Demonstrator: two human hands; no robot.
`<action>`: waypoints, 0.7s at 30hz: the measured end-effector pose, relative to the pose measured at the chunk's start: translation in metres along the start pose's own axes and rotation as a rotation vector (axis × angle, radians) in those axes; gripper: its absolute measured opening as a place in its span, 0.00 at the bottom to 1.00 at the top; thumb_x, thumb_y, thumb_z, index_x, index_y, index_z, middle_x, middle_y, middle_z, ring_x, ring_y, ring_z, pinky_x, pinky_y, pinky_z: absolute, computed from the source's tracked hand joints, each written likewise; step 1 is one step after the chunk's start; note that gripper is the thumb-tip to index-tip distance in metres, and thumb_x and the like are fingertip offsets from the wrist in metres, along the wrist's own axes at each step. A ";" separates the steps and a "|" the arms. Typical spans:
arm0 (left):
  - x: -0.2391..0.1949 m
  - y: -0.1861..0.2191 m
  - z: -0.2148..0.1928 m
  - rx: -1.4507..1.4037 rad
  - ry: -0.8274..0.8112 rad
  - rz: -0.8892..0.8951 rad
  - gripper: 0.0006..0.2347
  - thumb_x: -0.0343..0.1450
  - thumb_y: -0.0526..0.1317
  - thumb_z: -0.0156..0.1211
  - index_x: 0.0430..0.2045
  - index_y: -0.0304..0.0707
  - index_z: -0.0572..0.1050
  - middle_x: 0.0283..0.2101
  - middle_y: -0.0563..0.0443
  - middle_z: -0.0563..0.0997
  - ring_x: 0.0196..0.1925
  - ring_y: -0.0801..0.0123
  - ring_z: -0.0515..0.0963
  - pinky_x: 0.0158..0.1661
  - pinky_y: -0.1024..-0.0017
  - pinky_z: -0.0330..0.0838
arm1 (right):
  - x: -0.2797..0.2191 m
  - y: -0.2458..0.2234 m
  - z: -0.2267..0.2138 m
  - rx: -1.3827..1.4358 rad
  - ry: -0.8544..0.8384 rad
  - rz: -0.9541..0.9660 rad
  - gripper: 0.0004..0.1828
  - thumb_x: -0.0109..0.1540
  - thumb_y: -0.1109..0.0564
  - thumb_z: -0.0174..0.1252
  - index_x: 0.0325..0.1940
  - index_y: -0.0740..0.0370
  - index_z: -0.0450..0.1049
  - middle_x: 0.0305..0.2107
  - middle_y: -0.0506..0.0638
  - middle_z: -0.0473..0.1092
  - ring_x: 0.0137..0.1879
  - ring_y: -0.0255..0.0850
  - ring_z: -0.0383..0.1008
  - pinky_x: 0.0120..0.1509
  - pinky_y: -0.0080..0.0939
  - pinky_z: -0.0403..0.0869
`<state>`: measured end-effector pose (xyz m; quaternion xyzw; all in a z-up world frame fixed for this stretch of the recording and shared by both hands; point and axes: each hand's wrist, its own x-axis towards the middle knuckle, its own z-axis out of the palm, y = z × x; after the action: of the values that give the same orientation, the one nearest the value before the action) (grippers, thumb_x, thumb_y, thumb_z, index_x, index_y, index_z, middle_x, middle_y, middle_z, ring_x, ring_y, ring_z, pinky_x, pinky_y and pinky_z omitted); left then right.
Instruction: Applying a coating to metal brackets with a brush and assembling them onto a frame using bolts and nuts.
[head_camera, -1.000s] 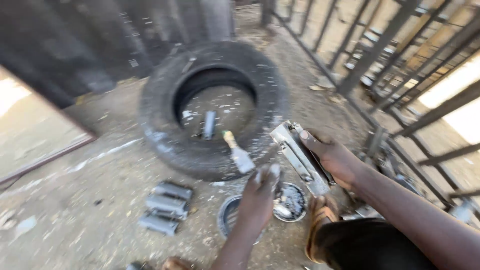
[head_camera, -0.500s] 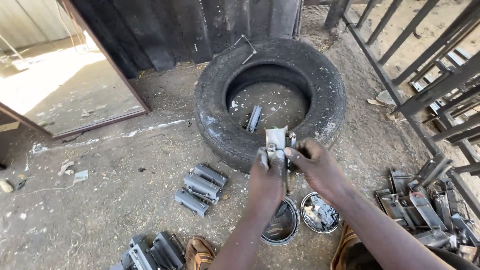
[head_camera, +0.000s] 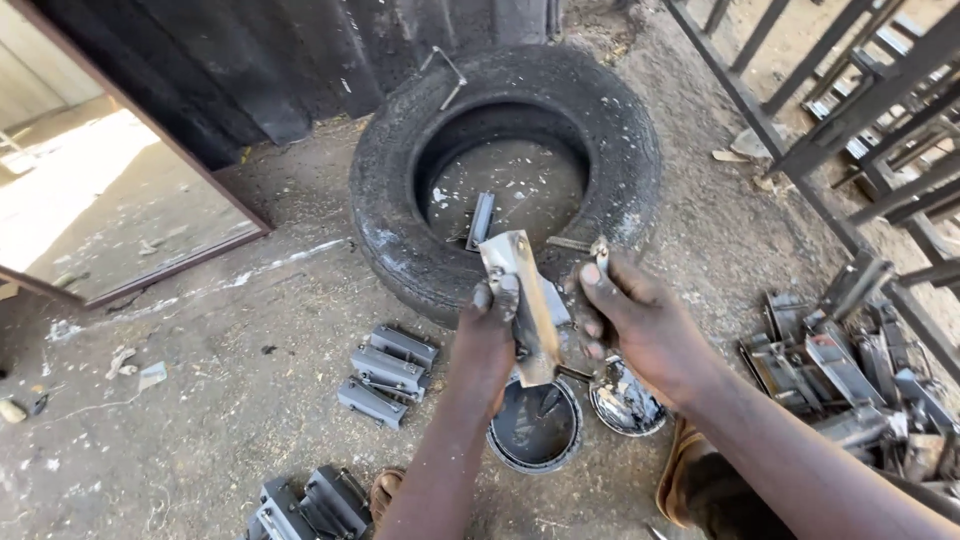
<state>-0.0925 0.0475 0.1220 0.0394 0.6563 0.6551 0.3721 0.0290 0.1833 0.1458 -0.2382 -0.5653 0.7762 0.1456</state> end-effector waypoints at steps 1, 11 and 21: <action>0.000 -0.003 0.005 0.003 -0.010 -0.009 0.16 0.79 0.50 0.51 0.28 0.37 0.71 0.20 0.40 0.77 0.23 0.56 0.78 0.25 0.62 0.71 | -0.006 -0.008 0.001 0.001 0.013 0.004 0.16 0.73 0.53 0.45 0.45 0.71 0.68 0.19 0.51 0.57 0.23 0.41 0.65 0.22 0.43 0.73; -0.011 -0.018 0.012 -0.402 -0.054 -0.102 0.24 0.76 0.36 0.52 0.69 0.31 0.57 0.61 0.28 0.76 0.58 0.48 0.77 0.56 0.56 0.69 | -0.029 -0.042 0.054 -0.604 0.095 0.129 0.08 0.65 0.58 0.60 0.45 0.65 0.72 0.29 0.61 0.70 0.35 0.46 0.72 0.41 0.49 0.79; -0.024 0.007 0.008 -0.047 -0.050 0.002 0.11 0.77 0.40 0.56 0.48 0.31 0.77 0.28 0.50 0.75 0.30 0.70 0.74 0.36 0.67 0.73 | -0.015 -0.040 0.048 -0.700 0.036 0.371 0.20 0.69 0.44 0.54 0.54 0.61 0.73 0.31 0.58 0.72 0.38 0.50 0.78 0.44 0.50 0.77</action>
<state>-0.0738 0.0427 0.1398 0.0474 0.6312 0.6697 0.3884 0.0148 0.1499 0.1987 -0.3850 -0.7404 0.5455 -0.0773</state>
